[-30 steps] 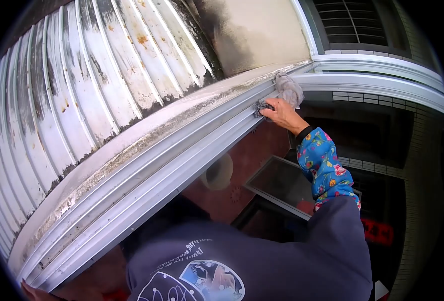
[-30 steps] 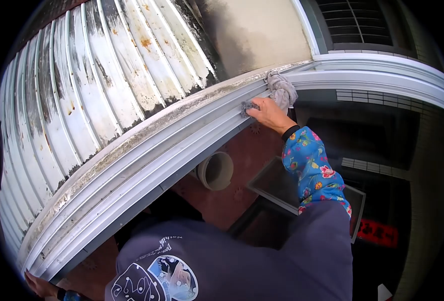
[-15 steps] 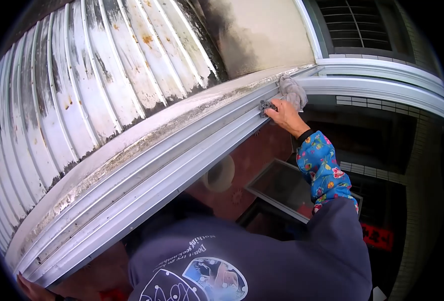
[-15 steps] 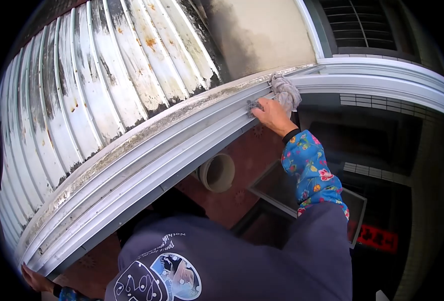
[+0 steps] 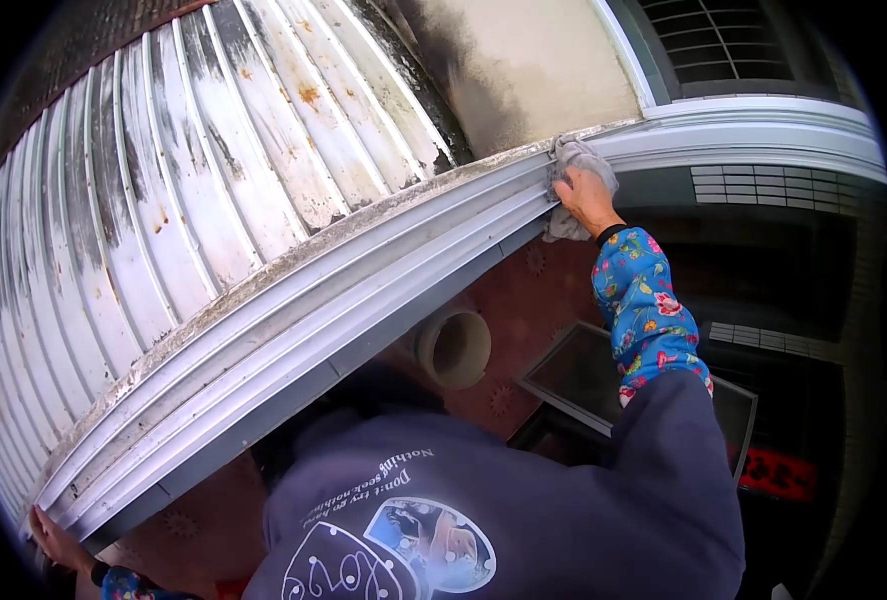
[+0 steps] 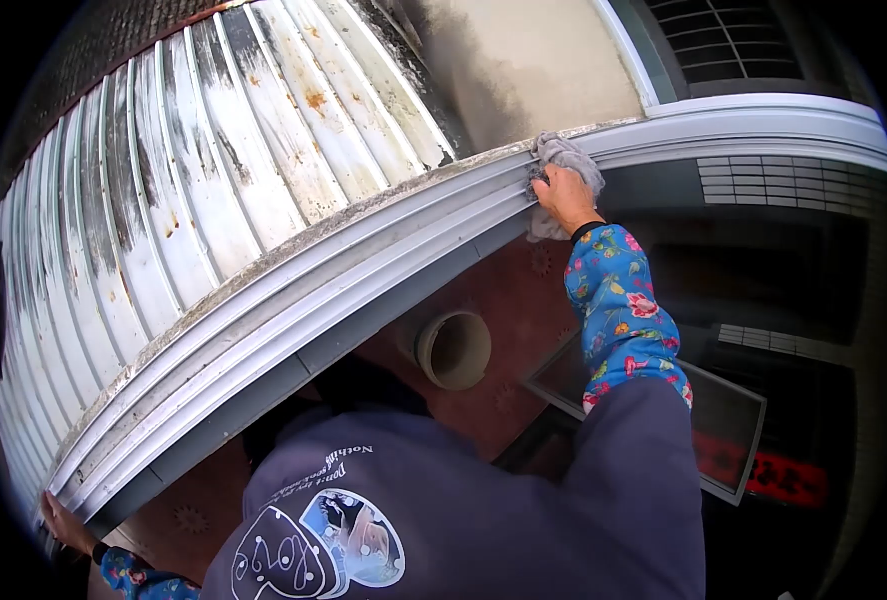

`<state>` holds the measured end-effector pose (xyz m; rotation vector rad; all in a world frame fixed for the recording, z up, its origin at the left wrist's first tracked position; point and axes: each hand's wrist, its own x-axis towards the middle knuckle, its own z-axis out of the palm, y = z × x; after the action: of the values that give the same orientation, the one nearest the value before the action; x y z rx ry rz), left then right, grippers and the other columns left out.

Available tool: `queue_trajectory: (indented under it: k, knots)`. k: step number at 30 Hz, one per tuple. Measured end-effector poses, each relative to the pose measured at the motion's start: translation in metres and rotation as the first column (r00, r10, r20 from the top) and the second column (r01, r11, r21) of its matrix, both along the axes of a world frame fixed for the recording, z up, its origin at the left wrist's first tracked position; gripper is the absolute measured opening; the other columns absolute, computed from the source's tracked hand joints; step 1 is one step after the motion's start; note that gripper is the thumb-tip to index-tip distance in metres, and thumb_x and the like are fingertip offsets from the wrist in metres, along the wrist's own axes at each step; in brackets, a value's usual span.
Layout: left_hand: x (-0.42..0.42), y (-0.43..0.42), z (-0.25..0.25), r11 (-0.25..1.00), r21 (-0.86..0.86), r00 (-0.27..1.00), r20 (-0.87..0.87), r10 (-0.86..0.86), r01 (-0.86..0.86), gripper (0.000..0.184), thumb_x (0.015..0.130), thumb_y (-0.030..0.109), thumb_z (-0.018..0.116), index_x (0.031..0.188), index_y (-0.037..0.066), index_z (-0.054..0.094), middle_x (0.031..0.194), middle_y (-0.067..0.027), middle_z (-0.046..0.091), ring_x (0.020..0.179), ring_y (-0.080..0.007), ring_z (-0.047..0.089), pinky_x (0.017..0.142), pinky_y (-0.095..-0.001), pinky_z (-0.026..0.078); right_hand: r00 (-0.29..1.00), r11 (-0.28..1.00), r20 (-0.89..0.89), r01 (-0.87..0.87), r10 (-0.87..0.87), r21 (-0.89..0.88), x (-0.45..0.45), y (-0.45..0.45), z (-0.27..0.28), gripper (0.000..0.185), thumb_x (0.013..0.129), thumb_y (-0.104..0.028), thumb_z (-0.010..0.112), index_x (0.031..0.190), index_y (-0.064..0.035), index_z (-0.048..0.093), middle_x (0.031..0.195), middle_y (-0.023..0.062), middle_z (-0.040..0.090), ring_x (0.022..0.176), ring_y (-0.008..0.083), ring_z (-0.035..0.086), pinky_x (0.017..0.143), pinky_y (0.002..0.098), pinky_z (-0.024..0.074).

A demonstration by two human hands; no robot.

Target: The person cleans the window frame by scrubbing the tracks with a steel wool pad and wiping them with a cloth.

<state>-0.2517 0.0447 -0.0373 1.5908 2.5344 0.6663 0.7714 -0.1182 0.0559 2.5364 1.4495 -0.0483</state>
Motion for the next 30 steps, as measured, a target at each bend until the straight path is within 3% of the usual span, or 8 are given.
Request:
queue_trajectory:
  k: [4, 8, 12, 15, 18, 21, 24, 30]
  knots:
    - [-0.017, 0.004, -0.010, 0.992, -0.042, 0.992, 0.062, -0.112, 0.115, 0.037, 0.095, 0.033, 0.053, 0.118, 0.006, 0.062, 0.112, -0.0090, 0.065, 0.102, -0.0213, 0.059, 0.091, -0.0281, 0.041, 0.995, 0.990, -0.094, -0.026, 0.039, 0.136, 0.011, -0.012, -0.007, 0.032, 0.081, -0.031, 0.063, 0.085, 0.0002, 0.060, 0.087, 0.0245, 0.063, 0.088, 0.0422, 0.059, 0.076, 0.0465, 0.0455]
    - [-0.018, 0.009, -0.011, 0.990, -0.081, 0.991, 0.083, -0.106, 0.113, 0.035, 0.095, 0.031, 0.052, 0.117, 0.006, 0.061, 0.109, -0.0097, 0.065, 0.100, -0.0204, 0.059, 0.089, -0.0287, 0.042, 0.950, 0.959, -0.299, -0.006, 0.094, 0.282, -0.020, -0.007, 0.027, 0.034, 0.080, -0.031, 0.065, 0.091, 0.0016, 0.060, 0.087, 0.0262, 0.062, 0.086, 0.0436, 0.058, 0.072, 0.0452, 0.0453]
    - [-0.024, 0.017, -0.020, 0.990, -0.018, 0.989, 0.042, -0.142, 0.143, 0.032, 0.095, 0.028, 0.053, 0.114, 0.005, 0.061, 0.106, -0.0081, 0.064, 0.097, -0.0188, 0.058, 0.088, -0.0282, 0.043, 0.965, 0.926, -0.197, -0.089, 0.171, 0.368, -0.042, 0.018, 0.045, 0.029, 0.083, -0.029, 0.063, 0.090, -0.0007, 0.060, 0.085, 0.0255, 0.061, 0.082, 0.0445, 0.056, 0.069, 0.0452, 0.0455]
    - [-0.025, 0.018, -0.027, 0.991, 0.015, 0.988, 0.075, -0.135, 0.134, 0.030, 0.095, 0.027, 0.053, 0.112, 0.004, 0.061, 0.104, -0.0078, 0.064, 0.096, -0.0177, 0.057, 0.088, -0.0280, 0.042, 0.992, 0.968, -0.025, -0.114, 0.123, 0.224, -0.024, 0.033, 0.008, 0.029, 0.083, -0.030, 0.062, 0.093, -0.0032, 0.060, 0.085, 0.0237, 0.063, 0.085, 0.0435, 0.059, 0.073, 0.0462, 0.0476]
    - [-0.021, 0.015, -0.019, 0.990, -0.021, 0.987, 0.086, -0.139, 0.141, 0.030, 0.095, 0.027, 0.053, 0.112, 0.004, 0.061, 0.105, -0.0085, 0.064, 0.097, -0.0179, 0.057, 0.089, -0.0284, 0.042, 0.994, 0.989, -0.081, -0.063, 0.075, 0.137, -0.021, 0.047, -0.018, 0.028, 0.082, -0.029, 0.062, 0.094, -0.0034, 0.059, 0.087, 0.0223, 0.064, 0.089, 0.0420, 0.060, 0.077, 0.0478, 0.0479]
    - [-0.016, 0.015, -0.017, 0.989, -0.005, 0.989, 0.018, -0.148, 0.148, 0.031, 0.096, 0.028, 0.052, 0.113, 0.004, 0.061, 0.107, -0.0086, 0.064, 0.098, -0.0180, 0.057, 0.089, -0.0284, 0.042, 0.981, 0.989, -0.146, -0.112, 0.126, 0.100, -0.059, 0.056, -0.006, 0.027, 0.080, -0.027, 0.063, 0.091, -0.0024, 0.058, 0.089, 0.0220, 0.064, 0.092, 0.0412, 0.060, 0.078, 0.0489, 0.0472]
    - [-0.036, 0.018, -0.034, 0.992, 0.039, 0.984, 0.132, -0.120, 0.116, 0.031, 0.096, 0.025, 0.052, 0.114, 0.002, 0.061, 0.108, -0.0083, 0.064, 0.099, -0.0179, 0.057, 0.090, -0.0275, 0.042, 0.980, 0.992, -0.168, -0.086, 0.102, 0.098, -0.096, 0.059, -0.007, 0.025, 0.079, -0.025, 0.062, 0.086, -0.0010, 0.057, 0.086, 0.0231, 0.063, 0.090, 0.0426, 0.060, 0.078, 0.0483, 0.0473]
    - [-0.001, 0.007, -0.010, 0.989, 0.060, 0.987, 0.078, -0.139, 0.135, 0.027, 0.095, 0.021, 0.054, 0.112, 0.001, 0.061, 0.104, -0.0066, 0.064, 0.095, -0.0157, 0.057, 0.088, -0.0263, 0.042, 0.956, 0.983, -0.235, -0.165, 0.178, 0.076, -0.047, 0.057, 0.002, 0.035, 0.078, -0.032, 0.064, 0.087, 0.0014, 0.058, 0.087, 0.0241, 0.063, 0.087, 0.0431, 0.059, 0.078, 0.0474, 0.0463]
